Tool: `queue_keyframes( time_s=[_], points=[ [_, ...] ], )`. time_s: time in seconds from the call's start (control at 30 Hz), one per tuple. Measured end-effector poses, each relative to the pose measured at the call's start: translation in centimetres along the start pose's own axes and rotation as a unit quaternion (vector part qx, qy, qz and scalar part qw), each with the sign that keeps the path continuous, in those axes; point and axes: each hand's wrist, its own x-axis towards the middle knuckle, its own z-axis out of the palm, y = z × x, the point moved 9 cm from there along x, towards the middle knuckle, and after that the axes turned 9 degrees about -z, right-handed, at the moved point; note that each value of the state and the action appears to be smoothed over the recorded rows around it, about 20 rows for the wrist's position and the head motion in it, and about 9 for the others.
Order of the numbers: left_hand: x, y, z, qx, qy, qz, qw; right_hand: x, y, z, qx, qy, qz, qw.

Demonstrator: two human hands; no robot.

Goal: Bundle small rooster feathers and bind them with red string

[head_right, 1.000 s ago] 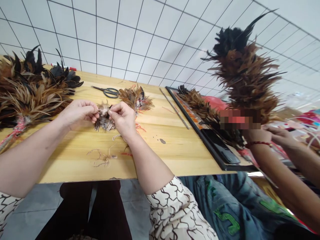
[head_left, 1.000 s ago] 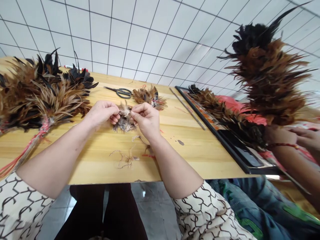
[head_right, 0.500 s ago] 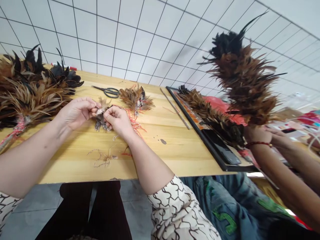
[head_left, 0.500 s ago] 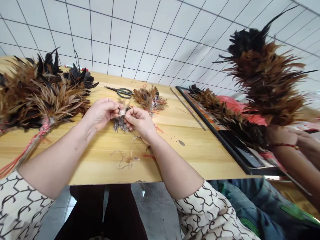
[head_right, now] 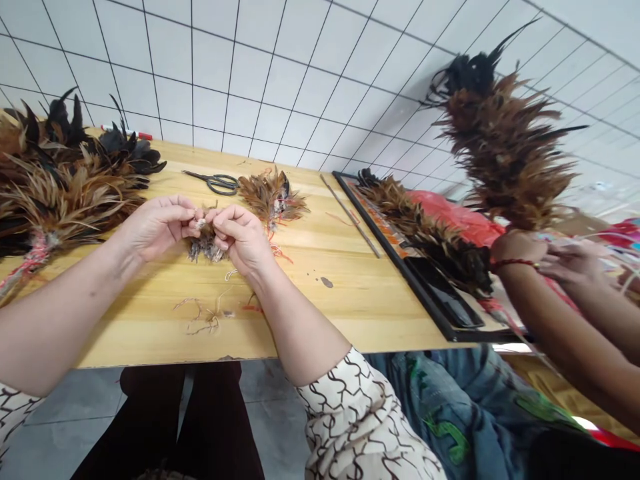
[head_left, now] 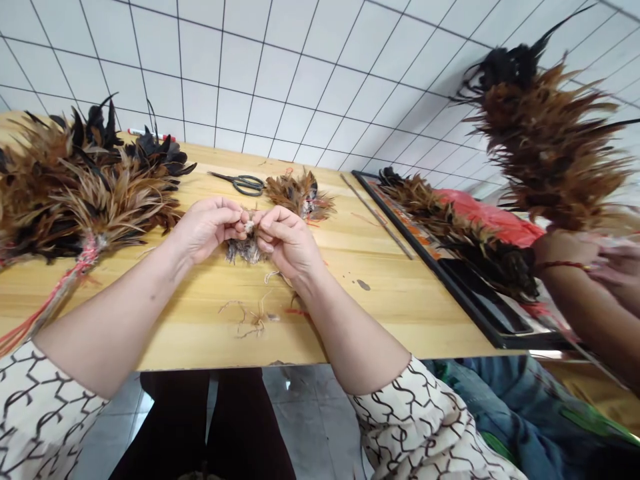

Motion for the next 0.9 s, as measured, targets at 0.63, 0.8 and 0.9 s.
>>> queue_keyframes(
  time_s=[0.63, 0.8, 0.9],
  points=[
    [-0.9, 1.6, -1.2, 0.073, 0.065, 0.055, 0.994, -0.2, -2.5, 0.2, -0.151, -0.02, -0.128, 0.98],
    [-0.6, 0.2, -0.2, 0.151, 0.025, -0.007, 0.988, -0.5, -3.8, 0.3, -0.236, -0.012, -0.189, 0.953],
    [-0.5, -0.4, 0.2, 0.165, -0.002, -0.024, 0.986, -0.7, -3.6, 0.8, -0.255, -0.035, -0.192, 0.947]
  ],
)
